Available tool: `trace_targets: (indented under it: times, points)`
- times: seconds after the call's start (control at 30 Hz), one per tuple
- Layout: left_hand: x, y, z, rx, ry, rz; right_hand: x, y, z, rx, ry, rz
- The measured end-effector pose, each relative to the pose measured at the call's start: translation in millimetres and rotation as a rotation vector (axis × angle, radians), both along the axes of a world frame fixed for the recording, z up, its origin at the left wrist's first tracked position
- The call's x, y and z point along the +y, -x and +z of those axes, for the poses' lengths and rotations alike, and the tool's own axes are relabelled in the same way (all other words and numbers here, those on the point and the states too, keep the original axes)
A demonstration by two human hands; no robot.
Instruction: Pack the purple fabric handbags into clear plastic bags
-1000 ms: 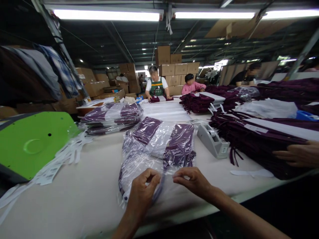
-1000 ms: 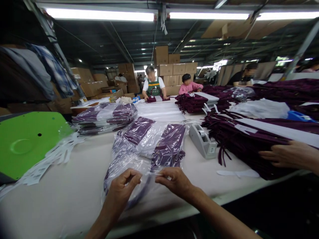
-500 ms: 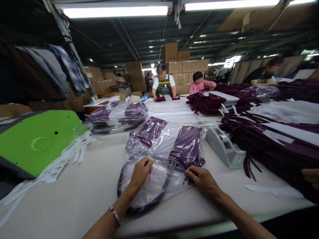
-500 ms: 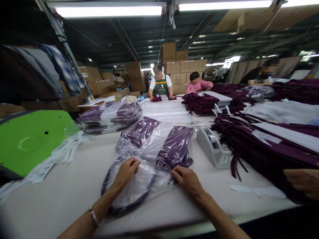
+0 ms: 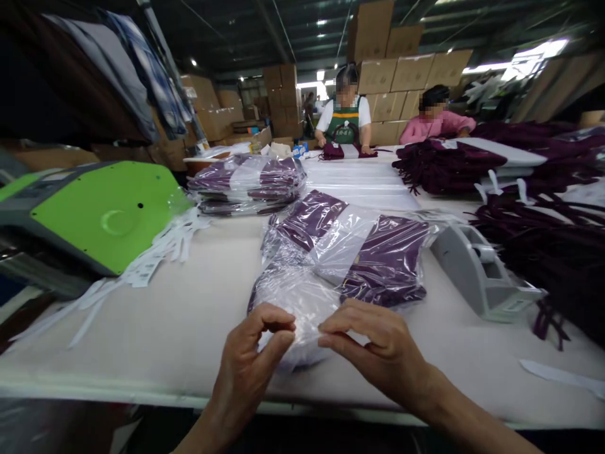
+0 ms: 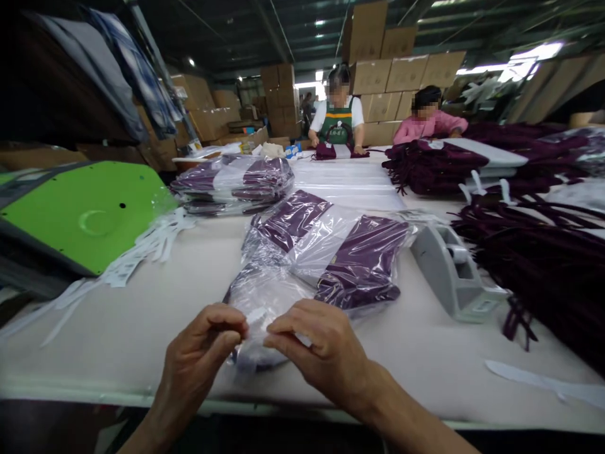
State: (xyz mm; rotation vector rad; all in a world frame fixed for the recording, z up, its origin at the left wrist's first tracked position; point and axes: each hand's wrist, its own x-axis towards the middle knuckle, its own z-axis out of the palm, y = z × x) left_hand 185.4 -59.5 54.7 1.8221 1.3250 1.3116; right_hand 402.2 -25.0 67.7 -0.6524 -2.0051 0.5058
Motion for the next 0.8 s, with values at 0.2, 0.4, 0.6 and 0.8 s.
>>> trace_targets:
  times: [0.2, 0.4, 0.6, 0.8]
  points:
    - [-42, 38, -35.5, 0.165, 0.047, -0.073, -15, -9, -1.3, -0.045, -0.115, -0.054]
    - [-63, 29, -70.5, 0.478, -0.167, -0.108, -33, -29, -6.5, -0.111, -0.329, -0.105]
    - [-54, 17, -79.6, 0.472, -0.150, -0.212, -60, -46, -16.3, -0.163, -0.467, -0.201]
    - [-13, -11, -67.1, 0.853, 0.147, -0.363, -83, -39, -18.0, -0.267, -0.635, -0.270]
